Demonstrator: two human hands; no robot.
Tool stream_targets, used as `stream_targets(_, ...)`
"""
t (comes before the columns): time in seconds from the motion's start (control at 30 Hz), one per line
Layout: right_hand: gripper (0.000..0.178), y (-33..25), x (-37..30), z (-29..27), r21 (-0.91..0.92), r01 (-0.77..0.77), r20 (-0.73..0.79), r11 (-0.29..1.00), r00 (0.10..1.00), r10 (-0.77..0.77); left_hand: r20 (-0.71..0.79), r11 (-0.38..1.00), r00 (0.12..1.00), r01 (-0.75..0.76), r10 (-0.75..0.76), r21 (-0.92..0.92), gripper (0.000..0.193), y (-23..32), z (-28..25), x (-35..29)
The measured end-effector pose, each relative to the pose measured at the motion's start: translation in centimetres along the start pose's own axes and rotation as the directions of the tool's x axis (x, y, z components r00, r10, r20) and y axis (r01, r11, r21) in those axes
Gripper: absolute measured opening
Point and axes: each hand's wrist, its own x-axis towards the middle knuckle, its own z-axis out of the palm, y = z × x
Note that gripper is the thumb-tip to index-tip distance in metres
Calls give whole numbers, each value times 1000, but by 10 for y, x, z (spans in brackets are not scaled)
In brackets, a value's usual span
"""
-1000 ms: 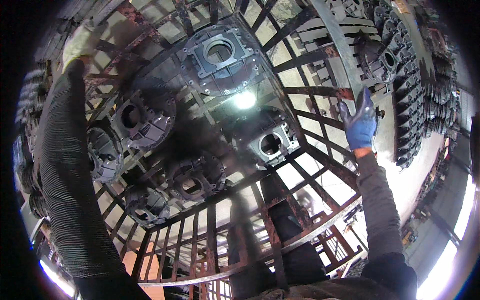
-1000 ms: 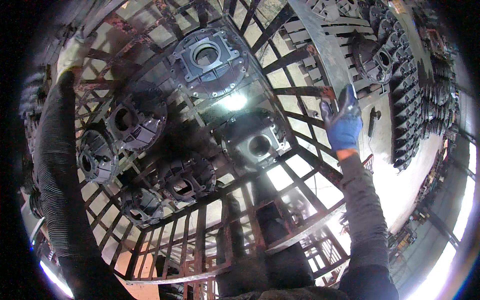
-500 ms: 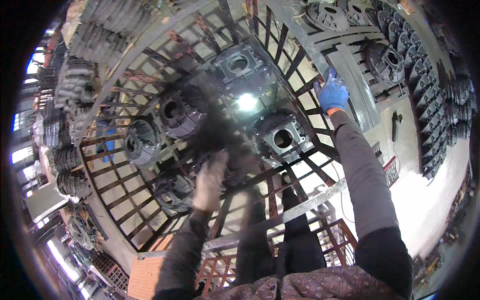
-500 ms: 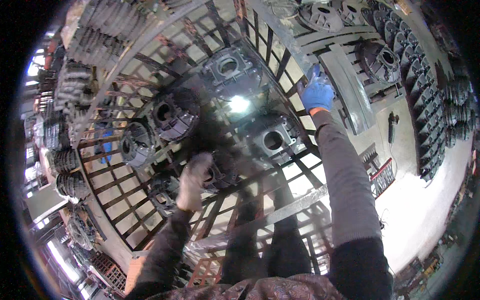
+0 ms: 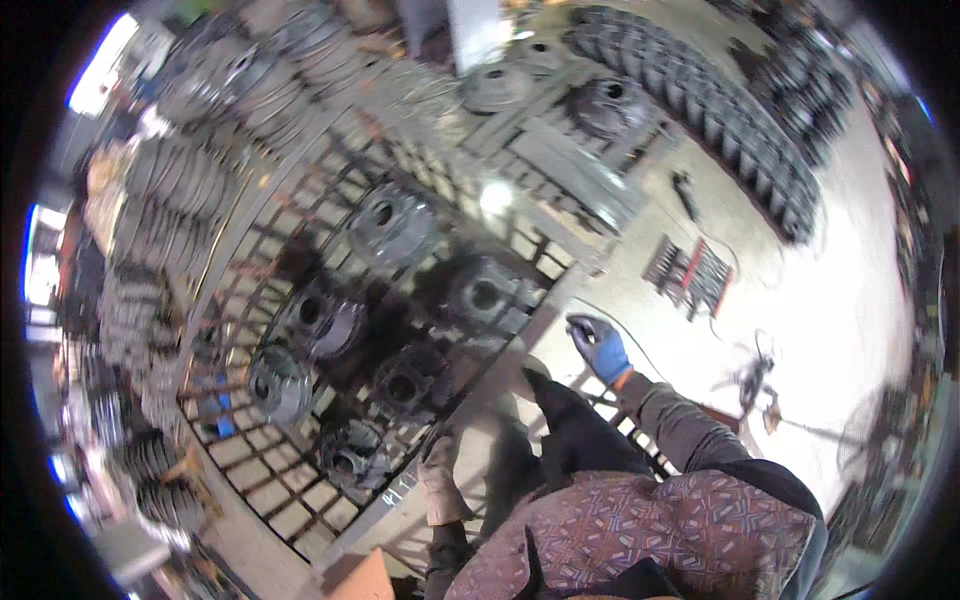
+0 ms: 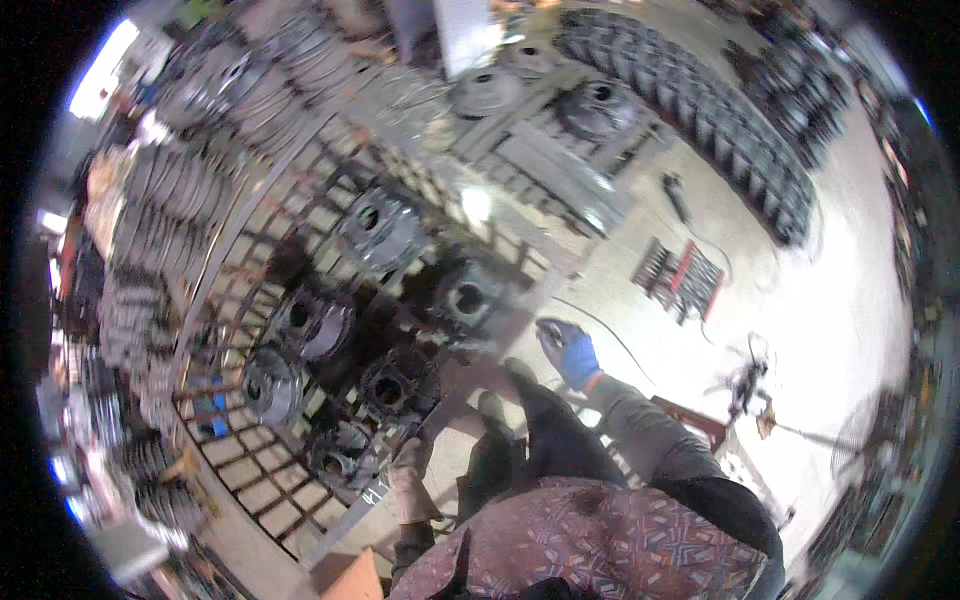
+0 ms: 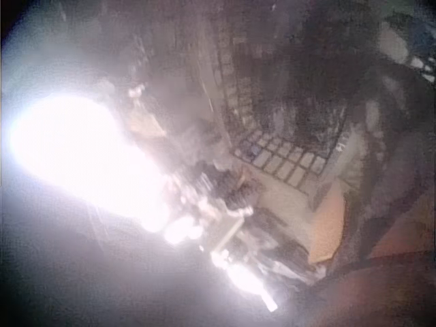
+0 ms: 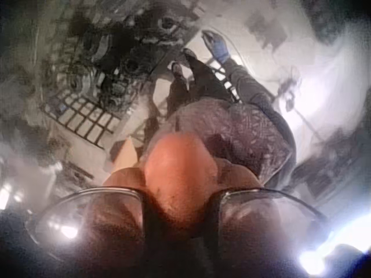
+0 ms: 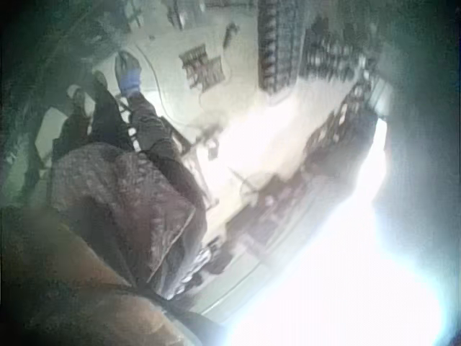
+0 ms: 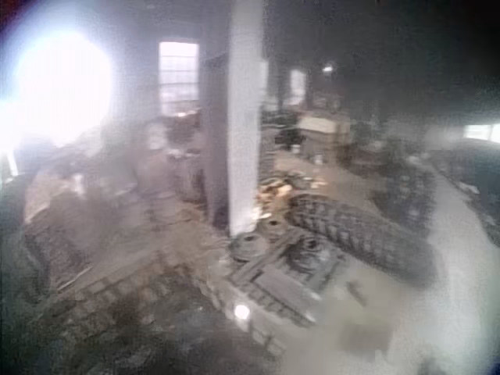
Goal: The person sits on the floor and uses an angle grinder to smooth the edges of metal engine parts. They repeatedly pick up parts, grind specific edges, and place them on a nearby metal rack.
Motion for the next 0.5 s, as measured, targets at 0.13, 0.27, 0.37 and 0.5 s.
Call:
stream_targets(0.13,48,76,-184,-67,-311,-506,283,804,759,587,51,927,995,-64,89,-369,39,61,-5,-15)
stream_targets(0.27,29,181,-354,-89,-737,-203,385,645,657,648,310,513,946,223,90,-829,43,133,-14,-24)
stream_targets(0.37,27,226,-448,-100,-752,-185,333,632,722,607,439,151,845,412,305,-898,39,185,-13,-41)
stream_targets(0.5,33,255,-478,-101,-198,-646,149,737,723,674,574,-13,675,652,464,-758,22,262,22,-37)
